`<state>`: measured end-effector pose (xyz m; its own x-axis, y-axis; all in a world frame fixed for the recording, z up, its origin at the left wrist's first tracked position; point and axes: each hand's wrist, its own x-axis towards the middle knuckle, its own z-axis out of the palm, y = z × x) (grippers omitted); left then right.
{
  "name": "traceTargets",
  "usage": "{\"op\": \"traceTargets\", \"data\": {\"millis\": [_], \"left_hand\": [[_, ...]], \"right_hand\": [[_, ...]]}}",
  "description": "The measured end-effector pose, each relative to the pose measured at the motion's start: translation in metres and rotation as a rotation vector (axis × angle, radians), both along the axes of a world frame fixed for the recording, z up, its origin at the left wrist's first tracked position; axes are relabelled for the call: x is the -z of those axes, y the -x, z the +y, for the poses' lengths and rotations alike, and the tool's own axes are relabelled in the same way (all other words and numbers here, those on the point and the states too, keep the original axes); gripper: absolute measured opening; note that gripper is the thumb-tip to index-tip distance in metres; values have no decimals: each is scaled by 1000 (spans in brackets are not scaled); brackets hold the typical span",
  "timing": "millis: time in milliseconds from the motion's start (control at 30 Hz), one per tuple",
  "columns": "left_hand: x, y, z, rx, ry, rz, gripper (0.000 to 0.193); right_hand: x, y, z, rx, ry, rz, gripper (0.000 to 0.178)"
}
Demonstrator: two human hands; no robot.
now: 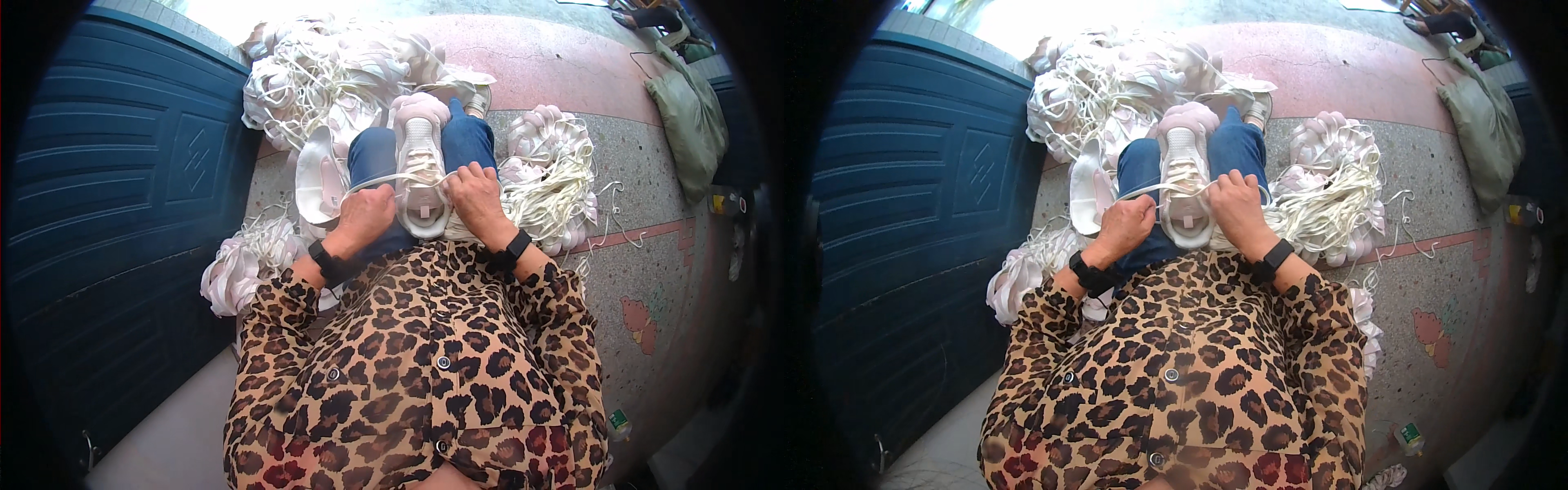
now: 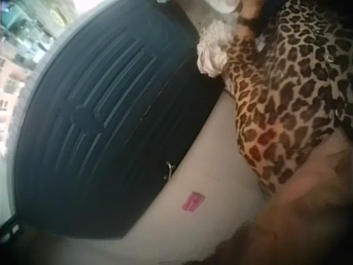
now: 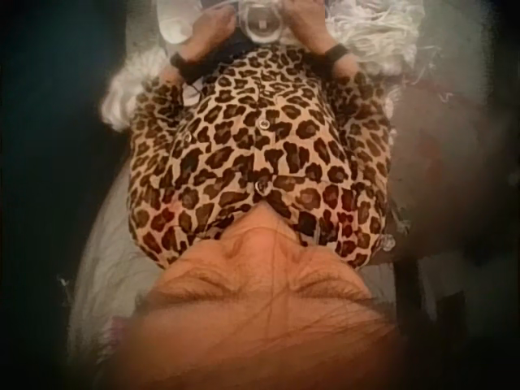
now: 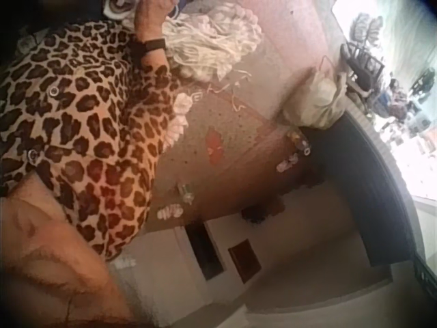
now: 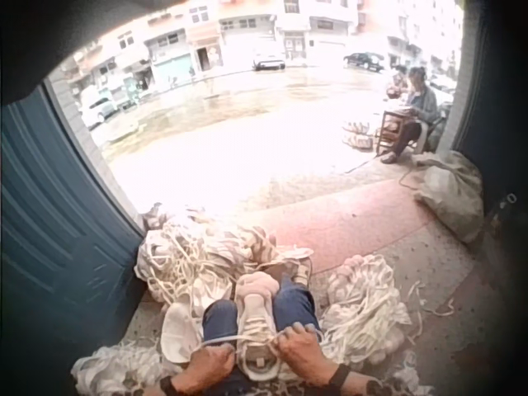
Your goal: Manually thread laces through shoe eyelets and components.
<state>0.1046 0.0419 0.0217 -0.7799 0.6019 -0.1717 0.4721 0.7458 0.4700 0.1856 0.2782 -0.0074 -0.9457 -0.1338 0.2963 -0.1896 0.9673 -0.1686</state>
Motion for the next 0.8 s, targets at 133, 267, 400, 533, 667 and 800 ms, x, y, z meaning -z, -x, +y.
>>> {"op": "traceTargets", "data": {"millis": [133, 267, 400, 533, 667, 800], "left_hand": [[0, 4, 7, 47, 40, 9, 16], [-5, 4, 27, 142, 55, 32, 17], [7, -3, 27, 169, 30, 196, 17], [-7, -13, 24, 199, -15, 471, 18], [-1, -15, 27, 297, 20, 526, 17], [1, -16, 30, 391, 88, 549, 13]], "right_hand": [[-1, -1, 0, 12, 45, -9, 11], [-2, 0, -1, -11, 47, -28, 16], [-2, -5, -1, 9, 58, -36, 15], [-8, -8, -8, 0, 127, -44, 19], [0, -5, -12, -84, 43, -66, 14], [-11, -4, -16, -94, -88, -196, 12]]}}
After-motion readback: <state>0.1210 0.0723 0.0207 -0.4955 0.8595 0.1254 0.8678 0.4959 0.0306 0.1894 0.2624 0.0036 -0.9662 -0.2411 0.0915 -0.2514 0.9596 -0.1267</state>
